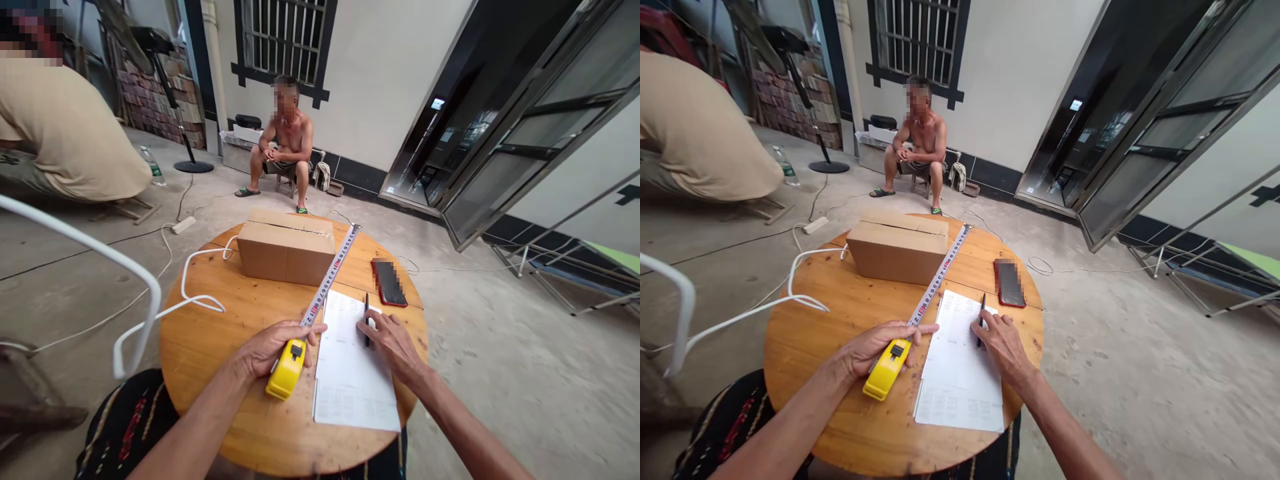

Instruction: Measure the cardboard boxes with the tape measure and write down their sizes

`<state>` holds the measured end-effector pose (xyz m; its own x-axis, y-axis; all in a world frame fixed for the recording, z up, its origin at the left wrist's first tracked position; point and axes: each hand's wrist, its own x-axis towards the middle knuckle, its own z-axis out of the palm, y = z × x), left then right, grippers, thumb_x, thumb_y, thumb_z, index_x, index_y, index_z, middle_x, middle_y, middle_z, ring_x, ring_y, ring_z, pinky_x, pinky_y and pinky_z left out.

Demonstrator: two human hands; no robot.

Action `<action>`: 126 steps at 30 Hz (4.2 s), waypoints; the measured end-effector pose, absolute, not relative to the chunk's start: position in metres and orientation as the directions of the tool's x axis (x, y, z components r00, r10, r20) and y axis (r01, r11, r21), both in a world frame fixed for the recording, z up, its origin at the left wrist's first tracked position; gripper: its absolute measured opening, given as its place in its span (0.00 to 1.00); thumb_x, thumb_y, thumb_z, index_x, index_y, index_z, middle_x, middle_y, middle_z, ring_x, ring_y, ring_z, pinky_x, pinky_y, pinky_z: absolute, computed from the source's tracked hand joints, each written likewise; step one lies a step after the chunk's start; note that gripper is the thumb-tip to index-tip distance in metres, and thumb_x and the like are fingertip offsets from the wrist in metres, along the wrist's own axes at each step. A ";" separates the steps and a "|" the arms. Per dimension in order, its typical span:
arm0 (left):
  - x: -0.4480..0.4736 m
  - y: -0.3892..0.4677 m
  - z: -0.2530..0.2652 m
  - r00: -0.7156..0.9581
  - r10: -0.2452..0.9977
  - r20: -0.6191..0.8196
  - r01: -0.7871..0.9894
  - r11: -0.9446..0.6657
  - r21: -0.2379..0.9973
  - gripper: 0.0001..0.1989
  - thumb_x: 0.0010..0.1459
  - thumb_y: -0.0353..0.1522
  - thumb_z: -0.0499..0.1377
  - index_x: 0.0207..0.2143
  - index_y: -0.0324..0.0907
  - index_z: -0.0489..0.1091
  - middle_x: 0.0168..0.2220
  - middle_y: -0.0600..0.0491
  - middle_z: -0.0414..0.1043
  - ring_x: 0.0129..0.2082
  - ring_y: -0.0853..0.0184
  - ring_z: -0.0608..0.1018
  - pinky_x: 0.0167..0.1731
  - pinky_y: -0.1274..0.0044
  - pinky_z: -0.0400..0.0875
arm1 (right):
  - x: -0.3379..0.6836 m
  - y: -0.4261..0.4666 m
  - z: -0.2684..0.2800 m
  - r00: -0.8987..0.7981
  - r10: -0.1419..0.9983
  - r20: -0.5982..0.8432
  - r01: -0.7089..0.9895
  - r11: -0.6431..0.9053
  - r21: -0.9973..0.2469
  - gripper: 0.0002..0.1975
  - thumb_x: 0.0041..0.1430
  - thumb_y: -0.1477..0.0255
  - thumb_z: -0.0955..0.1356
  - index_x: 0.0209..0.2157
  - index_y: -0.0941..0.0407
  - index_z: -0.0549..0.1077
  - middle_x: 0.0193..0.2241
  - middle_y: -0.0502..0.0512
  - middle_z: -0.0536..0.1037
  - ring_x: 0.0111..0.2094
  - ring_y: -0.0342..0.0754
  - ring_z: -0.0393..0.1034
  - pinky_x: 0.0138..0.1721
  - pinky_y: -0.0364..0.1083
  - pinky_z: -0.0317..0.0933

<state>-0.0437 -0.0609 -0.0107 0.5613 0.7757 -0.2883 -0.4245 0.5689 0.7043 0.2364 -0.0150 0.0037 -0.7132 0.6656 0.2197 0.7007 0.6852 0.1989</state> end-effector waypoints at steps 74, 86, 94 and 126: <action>-0.042 -0.077 -0.008 0.510 0.845 -0.159 -0.489 0.437 0.755 0.14 0.49 0.38 0.62 0.26 0.33 0.74 0.47 0.40 0.72 0.20 0.71 0.76 0.22 0.78 0.66 | 0.132 -0.020 0.062 0.006 0.959 0.285 0.314 0.268 -0.911 0.18 0.58 0.56 0.63 0.37 0.57 0.72 0.18 0.46 0.63 0.17 0.39 0.53 0.18 0.40 0.49; -0.049 -0.078 -0.005 0.433 0.895 -0.108 -0.594 0.373 0.713 0.11 0.51 0.35 0.60 0.25 0.34 0.73 0.46 0.40 0.73 0.19 0.73 0.76 0.21 0.81 0.64 | 0.162 -0.027 -0.005 -0.527 0.816 0.237 0.835 0.549 -0.037 0.10 0.60 0.71 0.61 0.40 0.55 0.72 0.32 0.56 0.72 0.34 0.51 0.66 0.37 0.49 0.54; -0.053 -0.079 -0.002 0.436 0.895 -0.091 -0.634 0.377 0.675 0.11 0.53 0.34 0.59 0.26 0.33 0.73 0.41 0.40 0.76 0.18 0.72 0.76 0.21 0.81 0.65 | 0.178 -0.011 0.011 -0.469 0.822 0.323 0.833 0.533 -0.149 0.13 0.60 0.65 0.63 0.45 0.54 0.69 0.45 0.59 0.70 0.45 0.53 0.66 0.45 0.52 0.57; -0.086 -0.194 -0.009 -0.122 0.834 -0.539 -0.541 0.399 0.740 0.20 0.44 0.47 0.64 0.30 0.39 0.72 0.27 0.49 0.77 0.22 0.65 0.75 0.23 0.76 0.67 | 0.087 0.040 0.094 -0.584 0.660 0.473 0.659 0.725 -0.198 0.21 0.60 0.61 0.61 0.54 0.52 0.63 0.49 0.59 0.69 0.50 0.56 0.62 0.50 0.55 0.58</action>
<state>-0.0859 -0.1945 -0.0088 -0.1219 0.8336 -0.5387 -0.5405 0.3995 0.7404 0.0866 0.0400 0.0938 -0.5841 0.6597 0.4729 0.6593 0.7254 -0.1976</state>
